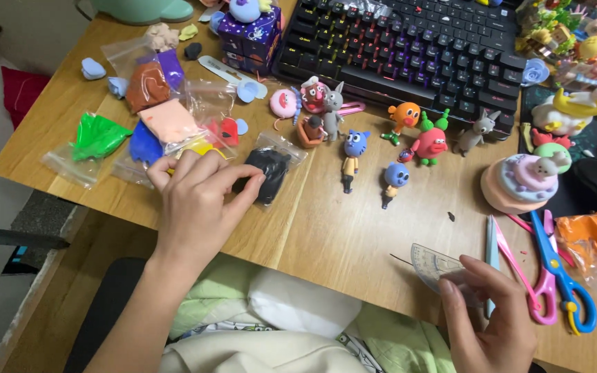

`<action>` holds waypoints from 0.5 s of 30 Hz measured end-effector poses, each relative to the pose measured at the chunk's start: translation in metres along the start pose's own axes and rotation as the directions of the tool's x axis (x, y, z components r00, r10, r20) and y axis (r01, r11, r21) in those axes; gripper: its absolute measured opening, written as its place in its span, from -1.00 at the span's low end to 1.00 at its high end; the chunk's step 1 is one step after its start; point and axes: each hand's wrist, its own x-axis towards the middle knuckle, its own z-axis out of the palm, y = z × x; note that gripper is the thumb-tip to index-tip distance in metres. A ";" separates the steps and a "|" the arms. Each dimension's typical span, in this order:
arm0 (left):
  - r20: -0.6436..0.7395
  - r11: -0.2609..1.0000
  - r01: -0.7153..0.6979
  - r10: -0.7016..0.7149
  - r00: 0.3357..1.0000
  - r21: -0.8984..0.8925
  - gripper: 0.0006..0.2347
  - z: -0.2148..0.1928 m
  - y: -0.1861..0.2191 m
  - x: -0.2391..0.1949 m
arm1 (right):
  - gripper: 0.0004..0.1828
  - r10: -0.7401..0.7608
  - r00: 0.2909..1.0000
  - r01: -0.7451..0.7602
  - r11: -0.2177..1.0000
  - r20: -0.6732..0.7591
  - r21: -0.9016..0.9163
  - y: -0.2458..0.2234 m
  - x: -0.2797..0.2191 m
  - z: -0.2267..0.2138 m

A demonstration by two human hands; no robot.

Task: Assembling and detailing small clay figures using various crafting tools

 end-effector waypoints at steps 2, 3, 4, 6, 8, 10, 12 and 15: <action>-0.007 1.000 -0.005 0.005 1.000 0.000 -0.96 -0.003 -0.002 -0.001 | -0.63 -0.007 1.000 0.007 1.000 0.006 -0.018 0.000 0.001 0.002; -0.005 1.000 -0.004 0.004 1.000 -0.008 -0.97 -0.004 -0.003 -0.001 | -0.62 0.002 1.000 -0.002 1.000 0.000 0.005 -0.001 0.001 0.003; -0.003 1.000 -0.003 0.003 1.000 -0.016 -0.96 -0.006 -0.004 -0.001 | -0.62 0.011 1.000 -0.011 1.000 -0.005 0.029 -0.001 0.001 0.004; -0.018 0.999 -0.004 0.003 1.000 -0.033 -0.94 -0.009 -0.005 -0.002 | -0.63 0.081 0.997 -0.082 0.996 0.017 0.034 -0.017 0.006 0.005; -0.033 0.998 -0.008 0.006 0.999 -0.059 -0.92 -0.009 -0.005 -0.002 | -0.64 0.153 0.988 -0.154 0.988 0.031 0.032 -0.026 0.008 0.005; 0.013 0.994 0.008 -0.006 1.000 -0.113 -0.89 -0.009 -0.006 -0.002 | -0.63 0.249 0.968 -0.249 0.968 0.017 -0.002 -0.032 0.010 0.006; 0.013 0.989 0.009 -0.007 1.000 -0.144 -0.91 -0.008 -0.002 -0.001 | -0.62 0.152 0.988 -0.152 0.988 0.023 -0.002 -0.015 0.009 0.004; 0.020 0.986 -0.025 0.028 0.999 -0.167 -0.91 -0.003 0.008 0.002 | -0.60 0.033 0.999 -0.034 0.999 0.037 0.011 -0.002 0.008 0.004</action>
